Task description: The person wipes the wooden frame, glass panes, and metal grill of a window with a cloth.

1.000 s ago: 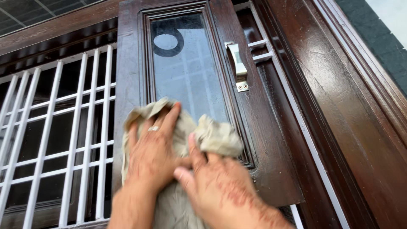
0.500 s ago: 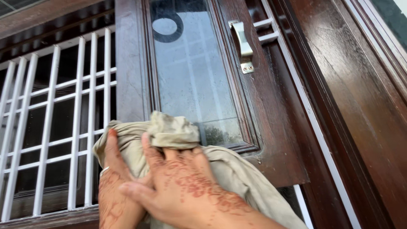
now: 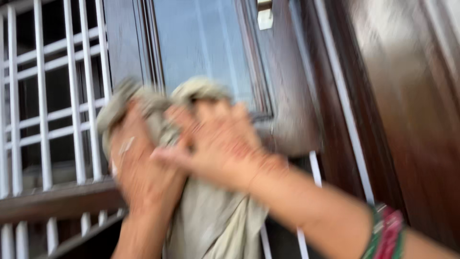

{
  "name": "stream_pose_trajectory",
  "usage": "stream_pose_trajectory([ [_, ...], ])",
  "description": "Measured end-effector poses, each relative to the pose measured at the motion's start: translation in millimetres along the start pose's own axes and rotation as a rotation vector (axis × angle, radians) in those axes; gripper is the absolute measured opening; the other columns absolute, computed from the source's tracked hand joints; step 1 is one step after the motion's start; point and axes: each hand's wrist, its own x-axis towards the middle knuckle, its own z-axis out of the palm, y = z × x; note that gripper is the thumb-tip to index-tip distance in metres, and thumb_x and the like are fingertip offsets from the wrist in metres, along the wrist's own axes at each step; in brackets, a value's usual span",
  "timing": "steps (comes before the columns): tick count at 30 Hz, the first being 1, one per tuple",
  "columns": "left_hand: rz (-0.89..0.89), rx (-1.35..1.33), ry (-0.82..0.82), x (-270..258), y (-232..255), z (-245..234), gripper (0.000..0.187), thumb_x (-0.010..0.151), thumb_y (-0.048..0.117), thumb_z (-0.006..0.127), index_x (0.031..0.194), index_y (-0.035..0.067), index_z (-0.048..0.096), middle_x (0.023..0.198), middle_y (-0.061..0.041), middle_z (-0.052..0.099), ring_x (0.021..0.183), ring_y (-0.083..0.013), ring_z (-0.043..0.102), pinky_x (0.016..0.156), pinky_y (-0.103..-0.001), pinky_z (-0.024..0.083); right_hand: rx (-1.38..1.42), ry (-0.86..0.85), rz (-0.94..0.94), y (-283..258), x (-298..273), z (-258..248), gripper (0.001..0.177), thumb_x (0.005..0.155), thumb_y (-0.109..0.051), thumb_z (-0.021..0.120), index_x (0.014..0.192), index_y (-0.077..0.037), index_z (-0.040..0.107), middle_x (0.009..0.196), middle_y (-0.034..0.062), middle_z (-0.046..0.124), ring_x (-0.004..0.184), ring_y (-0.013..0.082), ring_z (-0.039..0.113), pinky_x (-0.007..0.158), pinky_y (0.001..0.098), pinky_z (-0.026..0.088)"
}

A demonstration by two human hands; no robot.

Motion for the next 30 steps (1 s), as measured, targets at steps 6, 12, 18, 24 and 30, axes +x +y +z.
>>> stream_pose_trajectory([
  [6,0.357,-0.146,-0.233,25,18,4,0.099,0.077,0.053,0.086,0.153,0.008,0.041,0.135,-0.019,0.064,0.127,-0.0369,0.059,0.114,-0.053,0.033,0.056,-0.147,0.304,33,-38,-34,0.094,0.082,-0.087,0.044,0.152,-0.024,0.043,0.139,0.0213,0.051,0.133,0.0359,0.044,0.109,0.0562,0.026],
  [12,0.267,-0.150,-0.245,-18,3,-6,0.130,0.067,0.059,0.093,0.164,0.010,0.022,0.147,-0.015,0.056,0.140,-0.0352,0.052,0.121,-0.050,0.034,0.029,-0.110,0.053,53,-74,-20,0.134,0.060,-0.075,0.082,0.165,-0.027,0.015,0.146,0.0326,0.038,0.139,0.0495,0.030,0.102,0.0796,-0.006],
  [18,0.229,0.129,-0.204,-28,-33,-5,0.154,0.042,0.071,0.099,0.160,0.010,0.020,0.159,-0.017,0.032,0.149,-0.0409,0.024,0.116,-0.063,0.013,-0.206,0.111,-0.020,25,-54,28,0.137,0.054,-0.071,0.083,0.165,-0.026,0.018,0.146,0.0354,0.041,0.145,0.0508,0.029,0.109,0.0775,0.002],
  [24,0.167,0.042,-0.216,-19,-57,-6,0.144,0.056,0.049,0.103,0.160,0.002,0.014,0.165,-0.023,0.023,0.153,-0.0458,0.017,0.125,-0.050,0.020,-0.281,0.148,-0.085,-26,4,49,0.093,0.073,-0.032,0.086,0.153,-0.010,0.043,0.142,0.0179,0.047,0.135,0.0372,0.043,0.118,0.0593,0.024],
  [30,0.068,0.174,-0.311,-13,-51,-6,0.153,0.048,0.040,0.103,0.160,0.000,0.006,0.164,-0.025,0.018,0.149,-0.0497,0.010,0.122,-0.050,0.016,-0.182,0.090,-0.184,-13,-4,28,0.117,0.054,-0.041,0.092,0.156,-0.013,0.042,0.144,0.0153,0.045,0.131,0.0327,0.041,0.096,0.0552,0.032],
])
